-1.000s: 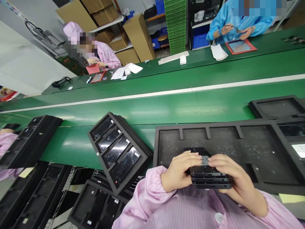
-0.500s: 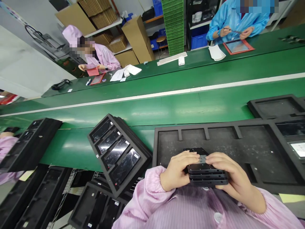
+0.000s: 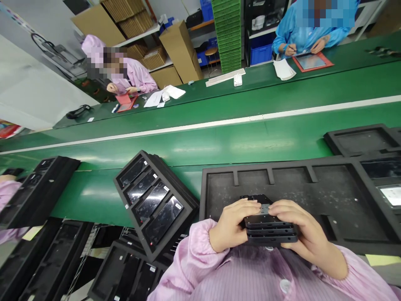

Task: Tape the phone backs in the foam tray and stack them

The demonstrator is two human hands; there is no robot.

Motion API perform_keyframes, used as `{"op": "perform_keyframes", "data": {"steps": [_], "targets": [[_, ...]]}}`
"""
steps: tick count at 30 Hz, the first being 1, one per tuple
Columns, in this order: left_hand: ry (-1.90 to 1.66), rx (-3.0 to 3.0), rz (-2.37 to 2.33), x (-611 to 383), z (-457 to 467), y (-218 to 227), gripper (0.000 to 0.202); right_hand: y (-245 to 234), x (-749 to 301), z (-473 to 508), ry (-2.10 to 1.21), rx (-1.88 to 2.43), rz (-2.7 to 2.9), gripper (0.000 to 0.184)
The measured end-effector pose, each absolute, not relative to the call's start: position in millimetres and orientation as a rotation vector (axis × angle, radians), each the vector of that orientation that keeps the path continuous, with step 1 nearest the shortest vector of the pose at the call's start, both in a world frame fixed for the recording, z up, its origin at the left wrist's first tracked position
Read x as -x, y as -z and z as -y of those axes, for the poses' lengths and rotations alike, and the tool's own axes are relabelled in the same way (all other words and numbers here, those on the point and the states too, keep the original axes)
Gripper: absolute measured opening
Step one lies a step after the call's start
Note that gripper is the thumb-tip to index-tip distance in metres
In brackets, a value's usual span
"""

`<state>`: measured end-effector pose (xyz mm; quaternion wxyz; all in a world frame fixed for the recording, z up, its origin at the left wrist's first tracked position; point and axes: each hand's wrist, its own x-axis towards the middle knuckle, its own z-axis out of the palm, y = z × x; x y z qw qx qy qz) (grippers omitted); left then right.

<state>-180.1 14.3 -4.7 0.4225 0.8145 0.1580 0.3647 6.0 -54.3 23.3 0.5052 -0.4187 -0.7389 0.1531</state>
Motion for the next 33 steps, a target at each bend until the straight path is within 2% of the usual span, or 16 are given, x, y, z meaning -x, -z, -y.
{"op": "perform_keyframes", "data": {"steps": [15, 26, 33], "targets": [[-0.89, -2.127, -0.381, 184, -18, -2, 0.032, -18, -2, 55, -0.367, 0.986, 1.741, 0.032], [-0.945, -2.167, -0.416, 179, -12, -1, 0.022, -24, -11, 56, -0.417, 0.982, 1.786, 0.023], [-0.936, -2.164, -0.447, 178, -9, 5, 0.024, -19, -14, 59, -0.466, 0.982, 1.79, 0.023]]}}
